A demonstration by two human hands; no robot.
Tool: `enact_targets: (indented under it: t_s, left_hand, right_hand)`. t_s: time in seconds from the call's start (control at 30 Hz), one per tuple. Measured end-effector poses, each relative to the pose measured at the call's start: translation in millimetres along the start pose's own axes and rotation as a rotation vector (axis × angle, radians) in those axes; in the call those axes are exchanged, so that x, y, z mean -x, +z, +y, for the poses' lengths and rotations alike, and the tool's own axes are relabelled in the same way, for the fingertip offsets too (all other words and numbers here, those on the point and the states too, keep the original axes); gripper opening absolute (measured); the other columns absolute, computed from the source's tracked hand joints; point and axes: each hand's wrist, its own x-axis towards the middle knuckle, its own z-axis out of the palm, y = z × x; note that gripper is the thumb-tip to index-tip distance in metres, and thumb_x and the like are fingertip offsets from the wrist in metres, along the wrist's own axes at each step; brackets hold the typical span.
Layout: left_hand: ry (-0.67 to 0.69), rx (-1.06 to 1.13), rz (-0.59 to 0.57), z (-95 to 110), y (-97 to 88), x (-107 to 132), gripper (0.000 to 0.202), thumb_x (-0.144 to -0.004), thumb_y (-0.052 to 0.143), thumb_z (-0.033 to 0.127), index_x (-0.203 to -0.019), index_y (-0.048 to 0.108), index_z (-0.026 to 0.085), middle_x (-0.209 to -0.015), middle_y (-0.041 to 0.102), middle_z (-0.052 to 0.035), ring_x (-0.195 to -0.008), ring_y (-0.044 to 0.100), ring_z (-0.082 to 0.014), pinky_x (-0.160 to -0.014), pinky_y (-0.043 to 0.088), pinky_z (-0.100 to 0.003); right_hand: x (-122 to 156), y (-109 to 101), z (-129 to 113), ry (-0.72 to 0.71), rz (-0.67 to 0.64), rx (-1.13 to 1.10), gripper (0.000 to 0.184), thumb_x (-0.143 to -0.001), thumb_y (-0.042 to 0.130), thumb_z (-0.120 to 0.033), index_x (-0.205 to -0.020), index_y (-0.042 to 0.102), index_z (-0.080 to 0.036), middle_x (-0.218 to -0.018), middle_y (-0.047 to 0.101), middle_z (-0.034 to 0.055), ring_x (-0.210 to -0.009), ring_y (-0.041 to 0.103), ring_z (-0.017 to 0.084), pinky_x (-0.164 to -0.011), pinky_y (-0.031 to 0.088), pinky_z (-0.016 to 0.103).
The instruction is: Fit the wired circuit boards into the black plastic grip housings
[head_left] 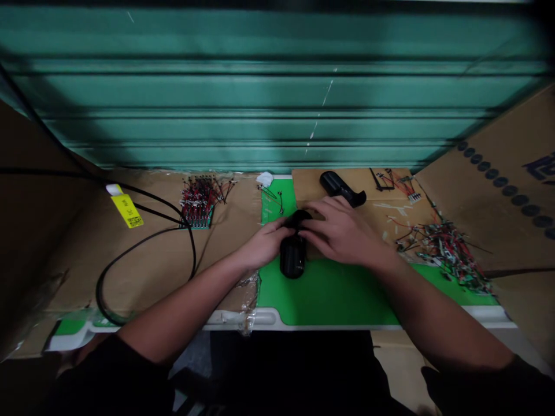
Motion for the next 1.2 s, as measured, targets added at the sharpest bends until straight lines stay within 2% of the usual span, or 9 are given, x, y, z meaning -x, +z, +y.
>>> enact_targets:
  t_s: [0.13, 0.4, 0.53, 0.67, 0.8, 0.9, 0.97, 1.1, 1.2]
  left_hand:
    - [0.001, 0.075, 0.007, -1, 0.0, -2, 0.034, -0.08, 0.073, 0.036, -0.107, 0.079, 0.016, -0.104, 0.078, -0.0059, -0.106, 0.064, -0.0264, -0.097, 0.049, -0.036]
    - [-0.025, 0.105, -0.011, -4, 0.9, -3, 0.031, -0.081, 0.076, 0.039, -0.105, 0.078, 0.018, -0.093, 0.074, -0.003, -0.09, 0.063, -0.0218, -0.084, 0.048, -0.032]
    - [-0.098, 0.094, 0.006, 1, 0.5, 0, 0.032, -0.076, 0.078, 0.039, -0.101, 0.076, 0.019, -0.088, 0.071, -0.0021, -0.086, 0.062, -0.0211, -0.076, 0.045, -0.03]
    - [-0.074, 0.084, -0.078, 7, -1.1, 2, 0.04, -0.075, 0.079, 0.04, -0.107, 0.074, 0.017, -0.095, 0.073, -0.0039, -0.088, 0.063, -0.0212, -0.078, 0.047, -0.031]
    - [0.031, -0.193, -0.105, 20, -2.6, 14, 0.051, -0.081, 0.077, 0.043, -0.124, 0.07, 0.015, -0.105, 0.075, -0.0085, -0.095, 0.067, -0.0263, -0.085, 0.05, -0.036]
    - [0.103, -0.608, 0.021, 36, 2.8, 36, 0.074, -0.085, 0.079, 0.047, -0.148, 0.058, 0.015, -0.103, 0.075, -0.014, -0.094, 0.07, -0.0335, -0.088, 0.051, -0.044]
    - [0.121, -0.844, 0.136, 46, 11.0, 53, 0.08, -0.085, 0.08, 0.048, -0.152, 0.054, 0.014, -0.104, 0.074, -0.018, -0.095, 0.071, -0.0381, -0.089, 0.052, -0.048]
    - [0.054, -1.197, 0.188, 53, 30.2, 80, 0.07, -0.087, 0.076, 0.039, -0.148, 0.056, 0.012, -0.118, 0.072, -0.0255, -0.102, 0.072, -0.0429, -0.089, 0.055, -0.05]
    - [-0.02, -1.318, 0.179, 47, 35.8, 100, 0.056, -0.092, 0.067, 0.033, -0.143, 0.059, 0.011, -0.117, 0.072, -0.0253, -0.101, 0.074, -0.0424, -0.085, 0.057, -0.049]
  right_hand:
    - [0, -2, -3, 0.023, -0.076, -0.044, 0.031, -0.107, 0.066, -0.041, -0.129, 0.076, -0.02, -0.144, 0.067, 0.0191, -0.132, 0.06, 0.039, -0.107, 0.049, 0.06]
    - [4, 8, 4, 0.055, 0.104, -0.149, 0.032, -0.104, 0.066, -0.028, -0.136, 0.071, -0.023, -0.146, 0.067, 0.0171, -0.136, 0.063, 0.037, -0.114, 0.051, 0.06]
    - [0, 6, 4, 0.296, 0.189, -0.333, 0.032, -0.104, 0.068, -0.031, -0.135, 0.071, -0.023, -0.115, 0.079, 0.0109, -0.099, 0.076, 0.027, -0.088, 0.061, 0.043]
    - [-3, 15, 6, 0.457, 0.066, -0.583, 0.026, -0.104, 0.067, -0.038, -0.12, 0.079, -0.021, -0.08, 0.076, 0.0013, -0.064, 0.067, 0.017, -0.06, 0.05, 0.03]
    - [-5, 25, -1, 0.535, 0.034, -0.767, 0.022, -0.098, 0.065, -0.028, -0.109, 0.082, -0.019, -0.072, 0.075, 0.0001, -0.059, 0.064, 0.016, -0.054, 0.045, 0.027]
    - [-6, 31, -10, 0.55, 0.051, -0.754, 0.023, -0.09, 0.064, -0.02, -0.106, 0.081, -0.019, -0.068, 0.073, -0.001, -0.054, 0.062, 0.015, -0.05, 0.042, 0.025]
    - [-6, 34, -17, 0.554, 0.059, -0.776, 0.025, -0.088, 0.063, -0.017, -0.106, 0.08, -0.019, -0.067, 0.073, -0.0011, -0.053, 0.062, 0.015, -0.049, 0.042, 0.025]
    - [-5, 39, -32, 0.6, -0.004, -0.97, 0.03, -0.086, 0.063, -0.016, -0.113, 0.076, -0.018, -0.061, 0.068, -0.0037, -0.047, 0.058, 0.014, -0.043, 0.038, 0.023]
    - [-4, 36, -48, 0.603, -0.124, -1.091, 0.033, -0.09, 0.065, -0.019, -0.121, 0.074, -0.019, -0.058, 0.06, -0.007, -0.044, 0.051, 0.012, -0.042, 0.036, 0.022]
